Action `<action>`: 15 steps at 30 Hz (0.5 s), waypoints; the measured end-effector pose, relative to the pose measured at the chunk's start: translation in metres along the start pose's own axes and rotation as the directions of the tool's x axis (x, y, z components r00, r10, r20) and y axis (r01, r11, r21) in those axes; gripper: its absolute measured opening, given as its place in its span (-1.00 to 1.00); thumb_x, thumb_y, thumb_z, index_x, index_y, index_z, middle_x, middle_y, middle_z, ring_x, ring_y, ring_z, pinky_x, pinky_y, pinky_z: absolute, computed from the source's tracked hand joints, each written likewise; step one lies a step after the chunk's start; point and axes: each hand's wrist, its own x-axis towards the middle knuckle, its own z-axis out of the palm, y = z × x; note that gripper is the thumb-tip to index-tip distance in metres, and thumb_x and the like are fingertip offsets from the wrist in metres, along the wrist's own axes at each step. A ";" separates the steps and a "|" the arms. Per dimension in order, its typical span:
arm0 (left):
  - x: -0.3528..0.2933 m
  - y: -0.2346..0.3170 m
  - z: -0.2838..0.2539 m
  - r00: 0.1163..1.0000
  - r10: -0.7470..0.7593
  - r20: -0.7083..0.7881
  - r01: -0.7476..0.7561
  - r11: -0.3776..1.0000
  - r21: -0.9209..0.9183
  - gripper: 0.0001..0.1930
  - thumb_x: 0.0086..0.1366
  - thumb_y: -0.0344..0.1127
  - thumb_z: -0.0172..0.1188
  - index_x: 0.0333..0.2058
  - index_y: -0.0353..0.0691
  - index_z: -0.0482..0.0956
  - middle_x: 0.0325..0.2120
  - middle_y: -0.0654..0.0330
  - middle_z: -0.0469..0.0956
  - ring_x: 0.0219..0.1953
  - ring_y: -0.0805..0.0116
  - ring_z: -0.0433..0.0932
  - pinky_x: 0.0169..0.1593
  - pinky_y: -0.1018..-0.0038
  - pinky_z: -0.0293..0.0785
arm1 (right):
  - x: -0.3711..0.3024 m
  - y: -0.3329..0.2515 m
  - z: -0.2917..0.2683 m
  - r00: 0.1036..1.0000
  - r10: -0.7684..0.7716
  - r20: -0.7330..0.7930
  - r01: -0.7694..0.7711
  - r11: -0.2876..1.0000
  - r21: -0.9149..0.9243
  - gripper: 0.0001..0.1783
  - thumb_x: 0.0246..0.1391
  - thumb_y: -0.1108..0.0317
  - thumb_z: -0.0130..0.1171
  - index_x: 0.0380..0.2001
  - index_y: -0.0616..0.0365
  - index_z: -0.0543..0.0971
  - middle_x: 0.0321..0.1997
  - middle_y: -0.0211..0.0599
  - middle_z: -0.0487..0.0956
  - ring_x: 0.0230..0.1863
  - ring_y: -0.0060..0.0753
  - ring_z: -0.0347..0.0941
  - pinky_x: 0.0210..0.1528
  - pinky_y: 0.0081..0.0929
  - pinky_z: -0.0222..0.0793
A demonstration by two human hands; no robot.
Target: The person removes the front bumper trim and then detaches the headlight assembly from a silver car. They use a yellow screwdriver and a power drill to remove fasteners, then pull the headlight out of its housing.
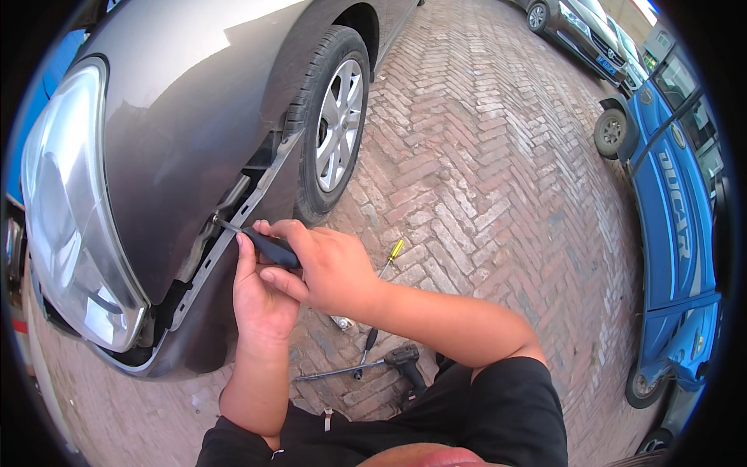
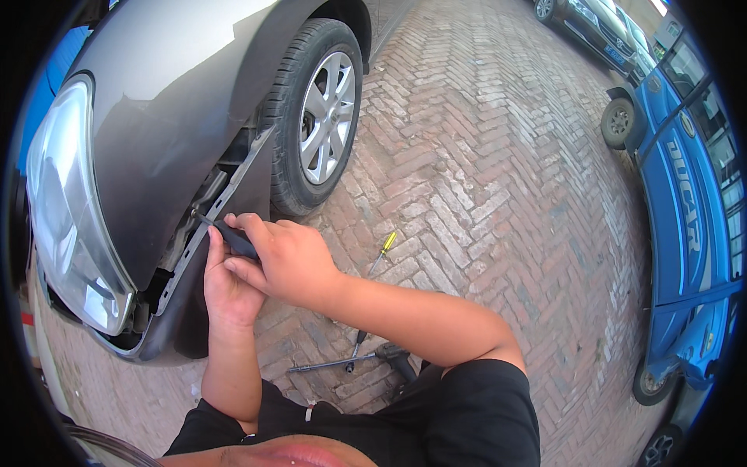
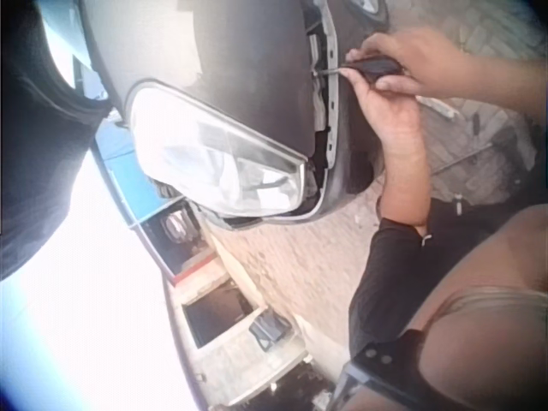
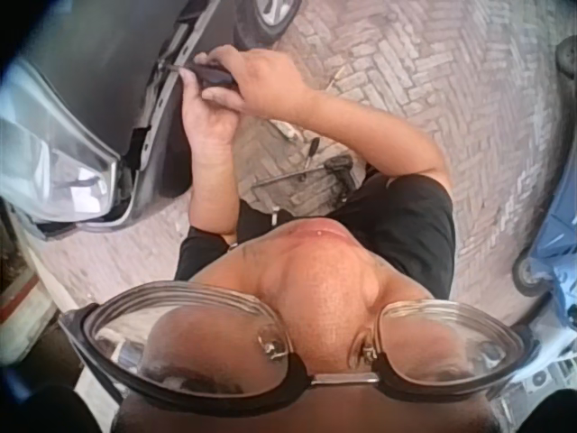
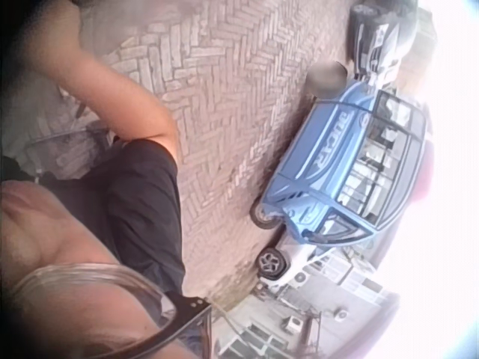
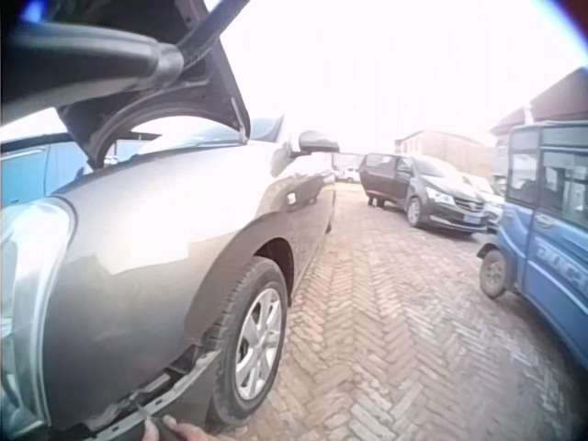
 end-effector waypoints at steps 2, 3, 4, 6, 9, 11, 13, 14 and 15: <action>-0.002 -0.003 0.002 0.998 0.056 -0.031 -0.057 0.997 -0.048 -0.62 0.60 0.03 -0.08 0.08 -0.10 0.51 0.03 0.31 0.58 0.14 0.36 0.50 0.29 0.28 0.40 | 0.000 0.000 0.000 0.998 -0.057 -0.013 0.056 0.995 -0.083 -0.64 0.06 0.16 0.37 -0.08 0.00 0.62 -0.39 -0.34 0.49 -0.34 -0.18 0.45 -0.31 -0.24 0.46; -0.002 -0.003 0.002 1.000 0.023 0.000 -0.023 0.994 -0.105 -0.58 0.60 0.04 -0.11 0.17 -0.05 0.51 0.13 0.32 0.58 0.22 0.38 0.49 0.36 0.32 0.32 | 0.001 0.001 0.000 0.992 -0.125 -0.028 0.119 0.982 -0.149 -0.65 0.05 0.18 0.37 -0.10 0.00 0.63 -0.39 -0.35 0.48 -0.35 -0.19 0.45 -0.32 -0.24 0.45; -0.002 -0.004 0.001 0.997 0.053 0.054 -0.054 0.999 0.006 -0.56 0.59 0.09 -0.11 0.15 -0.04 0.53 0.11 0.32 0.59 0.20 0.39 0.50 0.33 0.31 0.35 | 0.002 0.001 0.001 0.982 -0.186 -0.035 0.176 0.965 -0.193 -0.66 0.03 0.20 0.38 -0.11 0.00 0.63 -0.40 -0.36 0.47 -0.35 -0.19 0.45 -0.32 -0.25 0.45; -0.004 0.000 0.000 0.993 -0.022 0.114 0.012 0.996 0.084 -0.57 0.56 0.13 -0.05 0.08 -0.04 0.57 0.05 0.31 0.60 0.16 0.37 0.51 0.28 0.29 0.40 | 0.004 0.002 0.000 0.948 -0.309 -0.078 0.266 0.903 -0.336 -0.59 -0.19 0.32 0.36 -0.15 -0.17 0.70 -0.40 -0.41 0.38 -0.36 -0.28 0.41 -0.35 -0.35 0.38; 0.000 0.004 0.000 0.998 -0.042 0.051 0.040 0.999 0.028 -0.63 0.52 0.10 0.06 -0.01 -0.07 0.54 -0.06 0.32 0.59 0.07 0.41 0.53 0.15 0.38 0.47 | 0.003 0.000 -0.001 0.957 -0.286 -0.044 0.253 0.902 -0.351 -0.51 -0.11 0.32 0.36 0.00 -0.21 0.67 -0.33 -0.36 0.44 -0.31 -0.21 0.45 -0.28 -0.31 0.43; 0.000 0.001 0.000 1.000 0.010 -0.016 -0.009 0.998 0.055 -0.63 0.54 0.07 0.04 -0.01 -0.10 0.52 -0.08 0.33 0.58 0.06 0.42 0.53 0.17 0.35 0.46 | 0.001 0.000 0.001 0.988 -0.131 -0.086 0.117 0.981 -0.155 -0.48 0.07 0.22 0.34 0.12 0.00 0.55 -0.24 -0.23 0.54 -0.24 -0.07 0.51 -0.22 -0.23 0.47; -0.003 -0.004 0.002 0.998 0.051 -0.020 -0.050 0.998 0.036 -0.62 0.57 0.06 -0.02 0.03 -0.12 0.50 -0.04 0.33 0.56 0.10 0.39 0.50 0.27 0.30 0.41 | 0.000 0.001 0.002 0.994 0.107 0.033 -0.105 0.993 -0.049 -0.55 0.00 0.18 0.37 -0.01 -0.01 0.58 -0.28 -0.31 0.50 -0.26 -0.16 0.50 -0.25 -0.29 0.47; -0.004 -0.006 0.003 0.997 0.069 -0.037 -0.067 0.996 0.054 -0.61 0.57 0.07 -0.02 0.04 -0.12 0.50 -0.02 0.32 0.55 0.12 0.37 0.49 0.28 0.30 0.40 | 0.000 0.001 0.004 0.975 0.207 0.086 -0.207 0.978 -0.010 -0.59 -0.03 0.16 0.39 -0.08 -0.02 0.60 -0.30 -0.35 0.48 -0.27 -0.20 0.49 -0.26 -0.32 0.47; -0.006 -0.007 0.005 0.995 0.092 -0.037 -0.089 0.993 0.078 -0.60 0.57 0.08 -0.02 0.05 -0.12 0.49 0.00 0.32 0.54 0.14 0.36 0.48 0.29 0.29 0.39 | 0.001 0.002 0.006 0.998 0.060 -0.004 -0.060 0.998 -0.037 -0.70 -0.01 0.21 0.37 -0.18 -0.04 0.60 -0.35 -0.38 0.45 -0.30 -0.24 0.48 -0.30 -0.35 0.47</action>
